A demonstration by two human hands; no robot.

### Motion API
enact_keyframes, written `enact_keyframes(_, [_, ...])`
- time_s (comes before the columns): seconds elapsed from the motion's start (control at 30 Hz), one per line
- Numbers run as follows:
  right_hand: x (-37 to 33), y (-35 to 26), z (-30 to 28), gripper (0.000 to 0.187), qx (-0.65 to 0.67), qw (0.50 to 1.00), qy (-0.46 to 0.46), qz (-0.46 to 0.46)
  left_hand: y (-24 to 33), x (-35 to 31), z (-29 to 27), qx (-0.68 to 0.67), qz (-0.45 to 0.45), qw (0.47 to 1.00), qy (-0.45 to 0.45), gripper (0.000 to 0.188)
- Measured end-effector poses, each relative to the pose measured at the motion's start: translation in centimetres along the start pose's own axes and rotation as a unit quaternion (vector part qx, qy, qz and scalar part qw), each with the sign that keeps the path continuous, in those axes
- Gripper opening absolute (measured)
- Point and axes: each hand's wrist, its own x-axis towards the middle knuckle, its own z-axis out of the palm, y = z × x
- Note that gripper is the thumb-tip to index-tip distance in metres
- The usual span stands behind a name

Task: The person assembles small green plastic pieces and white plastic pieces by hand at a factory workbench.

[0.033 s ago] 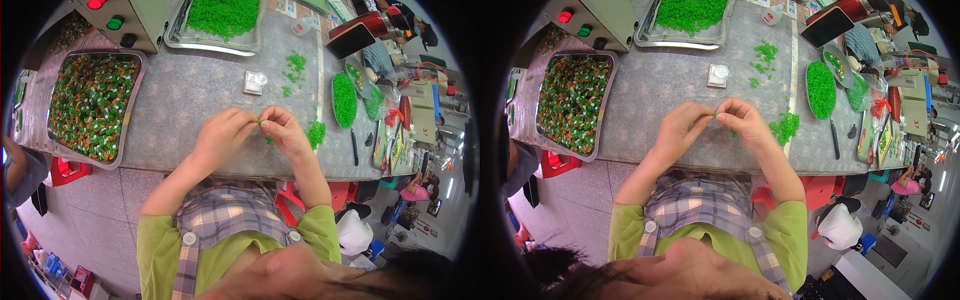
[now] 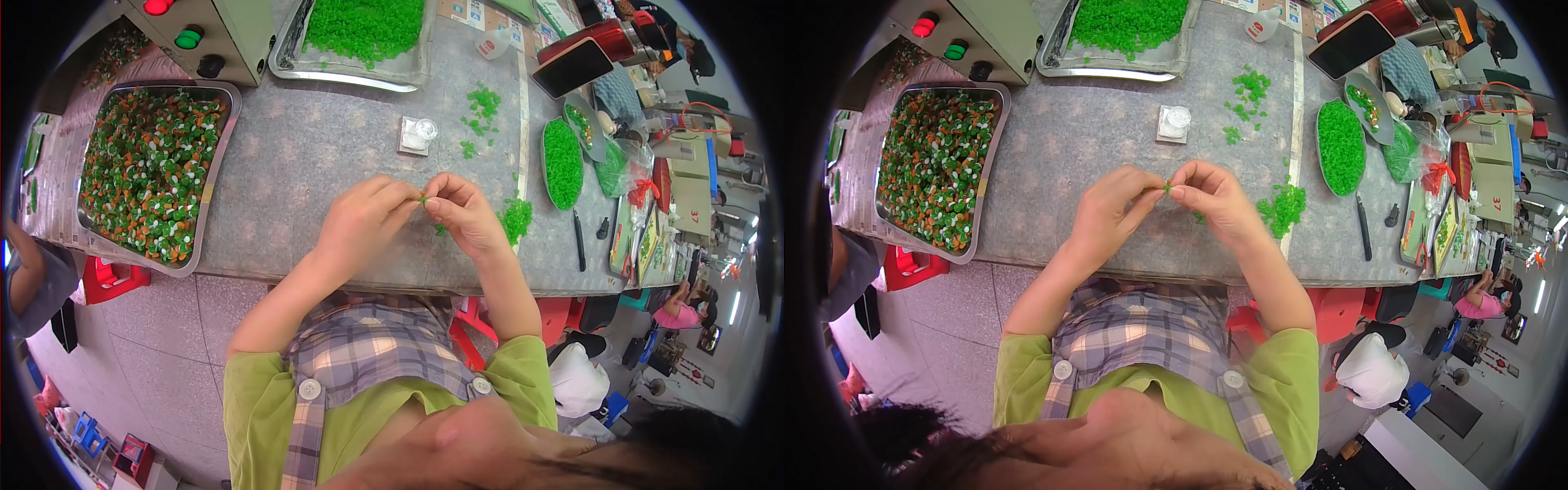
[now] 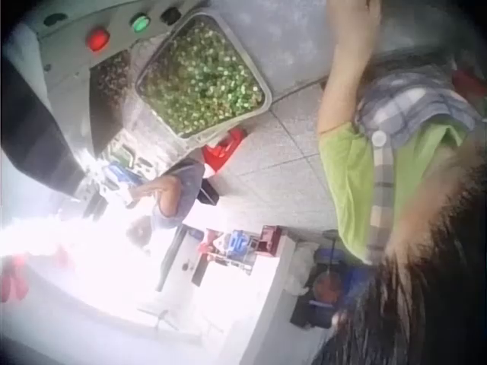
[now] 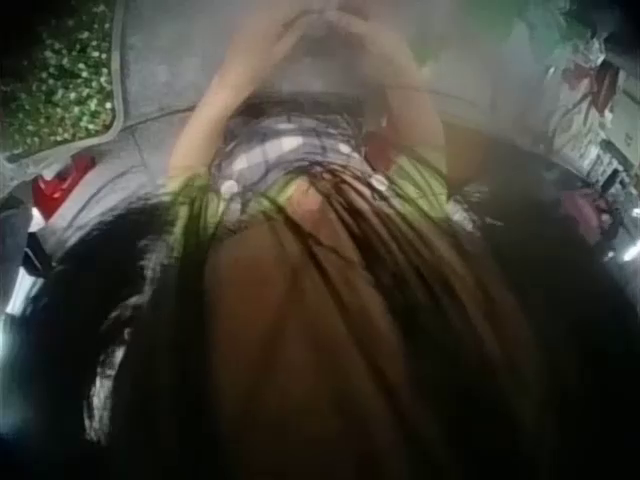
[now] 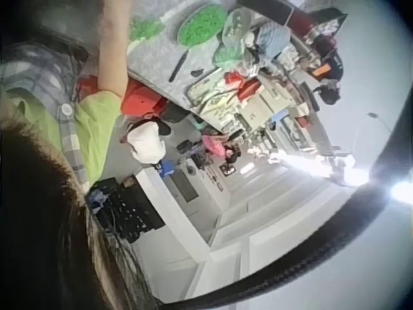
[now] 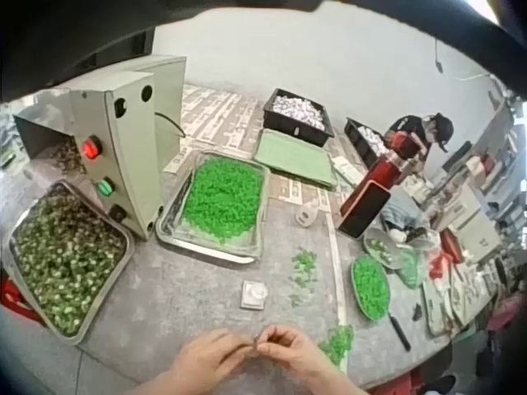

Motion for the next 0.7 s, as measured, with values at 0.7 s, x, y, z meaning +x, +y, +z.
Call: enact_keyframes(0.7, [5.3,-1.4,-2.4,0.010,0.074,0.993,0.087,-0.022,-2.2,-0.3,-2.0,-0.439,-0.255,0.862,-0.002,0.030])
